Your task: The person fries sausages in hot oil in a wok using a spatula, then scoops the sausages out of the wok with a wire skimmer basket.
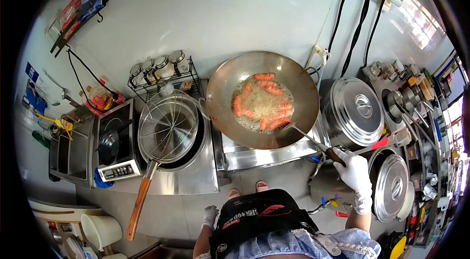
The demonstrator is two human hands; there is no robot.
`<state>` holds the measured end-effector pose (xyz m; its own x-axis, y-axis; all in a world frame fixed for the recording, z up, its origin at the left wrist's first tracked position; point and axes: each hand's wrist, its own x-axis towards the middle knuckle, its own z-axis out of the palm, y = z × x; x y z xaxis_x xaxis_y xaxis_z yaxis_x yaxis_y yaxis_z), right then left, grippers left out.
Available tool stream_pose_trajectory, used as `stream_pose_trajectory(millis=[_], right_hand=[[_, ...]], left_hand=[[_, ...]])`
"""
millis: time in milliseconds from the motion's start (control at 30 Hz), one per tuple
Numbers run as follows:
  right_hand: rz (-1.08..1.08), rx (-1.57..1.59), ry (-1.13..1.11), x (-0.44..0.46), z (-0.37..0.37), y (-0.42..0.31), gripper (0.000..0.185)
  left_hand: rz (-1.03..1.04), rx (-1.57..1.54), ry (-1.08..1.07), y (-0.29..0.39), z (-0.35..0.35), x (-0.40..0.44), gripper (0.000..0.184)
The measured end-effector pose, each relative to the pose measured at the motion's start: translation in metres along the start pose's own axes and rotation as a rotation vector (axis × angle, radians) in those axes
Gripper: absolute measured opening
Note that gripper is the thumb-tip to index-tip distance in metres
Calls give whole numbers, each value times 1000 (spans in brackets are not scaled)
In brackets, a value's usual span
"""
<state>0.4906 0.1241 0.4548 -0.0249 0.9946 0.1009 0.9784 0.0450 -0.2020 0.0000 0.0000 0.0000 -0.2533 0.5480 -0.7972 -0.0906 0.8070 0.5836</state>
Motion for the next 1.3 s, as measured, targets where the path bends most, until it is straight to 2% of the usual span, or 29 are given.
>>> stream_pose_trajectory(millis=[67, 167, 367, 500, 700, 767, 900, 967, 1067, 1300], right_hand=[[-9, 5, 5, 1, 2, -2, 42], [18, 18, -34, 3, 11, -3, 41], [-19, 115, -30, 19, 63, -12, 40], [-72, 203, 18, 47, 121, -21, 42], [-56, 46, 68, 105, 157, -42, 41], [-81, 19, 88, 118, 160, -41, 40], [-130, -46, 170, 130, 165, -30, 40], [-96, -100, 107, 128, 154, -29, 43], [-77, -159, 77, 116, 152, -17, 43], [-94, -113, 91, 60, 123, -11, 42]], left_hand=[[-32, -83, 5, 4, -1, -8, 24], [-71, -42, 55, -1, -5, -15, 21], [-162, 9, 68, -2, -7, -31, 19], [-106, 99, 51, 7, -4, -35, 19], [-94, -90, 55, 4, -1, -18, 22], [-41, -84, 66, 6, 0, -23, 22], [-83, -55, 58, -8, -7, -21, 27], [-128, -117, 99, -11, -10, -29, 18], [-208, -74, 119, -10, -13, -38, 16], [-156, -49, 74, -8, -10, -36, 19]])
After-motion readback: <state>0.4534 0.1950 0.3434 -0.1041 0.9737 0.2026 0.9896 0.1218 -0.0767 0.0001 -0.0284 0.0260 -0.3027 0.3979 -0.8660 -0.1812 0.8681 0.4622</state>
